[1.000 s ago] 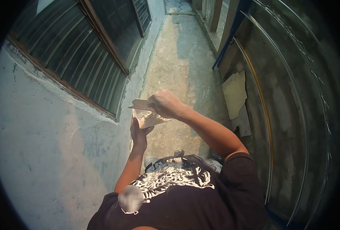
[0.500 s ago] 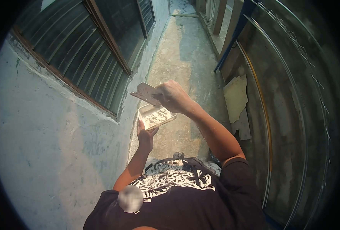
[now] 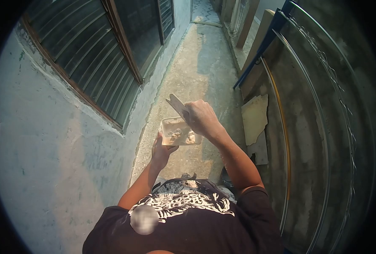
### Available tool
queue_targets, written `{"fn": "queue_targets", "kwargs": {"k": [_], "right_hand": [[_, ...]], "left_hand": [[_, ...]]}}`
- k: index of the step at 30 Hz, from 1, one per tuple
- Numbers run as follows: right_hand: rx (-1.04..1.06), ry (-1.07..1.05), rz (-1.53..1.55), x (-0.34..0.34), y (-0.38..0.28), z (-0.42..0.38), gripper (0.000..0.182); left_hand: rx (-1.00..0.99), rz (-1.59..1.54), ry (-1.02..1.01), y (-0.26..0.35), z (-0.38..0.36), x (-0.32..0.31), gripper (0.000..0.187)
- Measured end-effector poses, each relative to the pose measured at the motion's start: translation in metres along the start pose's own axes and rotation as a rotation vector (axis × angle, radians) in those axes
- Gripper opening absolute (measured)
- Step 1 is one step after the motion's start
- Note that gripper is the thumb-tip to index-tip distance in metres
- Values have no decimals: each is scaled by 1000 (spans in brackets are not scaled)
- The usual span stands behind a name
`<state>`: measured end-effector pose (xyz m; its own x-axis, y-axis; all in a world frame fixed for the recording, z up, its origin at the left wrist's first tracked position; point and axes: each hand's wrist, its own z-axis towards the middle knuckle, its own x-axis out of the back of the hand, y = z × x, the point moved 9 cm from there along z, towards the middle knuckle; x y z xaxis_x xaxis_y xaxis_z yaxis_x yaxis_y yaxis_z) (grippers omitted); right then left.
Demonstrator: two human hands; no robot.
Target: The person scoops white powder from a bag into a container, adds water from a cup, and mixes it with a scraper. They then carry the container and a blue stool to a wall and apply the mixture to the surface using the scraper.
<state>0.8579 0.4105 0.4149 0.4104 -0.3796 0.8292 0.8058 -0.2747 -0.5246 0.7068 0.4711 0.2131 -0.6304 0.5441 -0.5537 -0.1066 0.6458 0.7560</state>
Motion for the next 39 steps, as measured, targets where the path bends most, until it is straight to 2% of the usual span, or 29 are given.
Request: {"fn": "queue_targets", "kwargs": {"k": [2,7,10,11,13,16,17,22,25,26,29,31,33,35,37,39], "right_hand": [[-28,2,-108,-5,1,0,13],[162,21,41,-36,-23,1,12],[166,-114,184,-27,-23,6,14],[175,-89,183,-23,-18,9,15],[62,-63,173,-19,-4,14,16],[44,-4,267,-18,-18,9,16],[110,-3,259,-26,-22,10,16],[10,25,224,-26,14,18,15],[26,112,302,-29,0,13,17],[-12,26,223,-25,-15,8,19],[-53,-58,256,-33,0,4,18],[-33,-47,224,-22,10,9,16],[5,66,163,-18,14,16,15],[-7,142,243,-23,8,13,15],[-19,122,265,-18,-12,3,14],[-77,53,298,-38,14,6,13]], "left_hand": [[-48,25,-9,7,-2,-6,59],[-132,186,13,30,-5,-20,59],[-150,220,20,40,-5,-13,58],[-159,223,2,42,-6,-14,58],[-169,204,22,44,-5,-11,57],[-173,190,37,44,2,-8,58],[-164,198,40,47,2,-9,59],[-212,249,35,51,-7,-22,62],[-246,270,27,48,-1,-29,64],[-256,272,-5,50,0,-32,64],[-225,309,-19,52,0,-32,65],[-208,282,14,47,-1,-29,64],[-213,267,23,46,-1,-27,63],[-217,245,-9,40,6,-23,69],[-211,269,7,44,5,-26,66],[-205,298,31,45,5,-21,63]]}}
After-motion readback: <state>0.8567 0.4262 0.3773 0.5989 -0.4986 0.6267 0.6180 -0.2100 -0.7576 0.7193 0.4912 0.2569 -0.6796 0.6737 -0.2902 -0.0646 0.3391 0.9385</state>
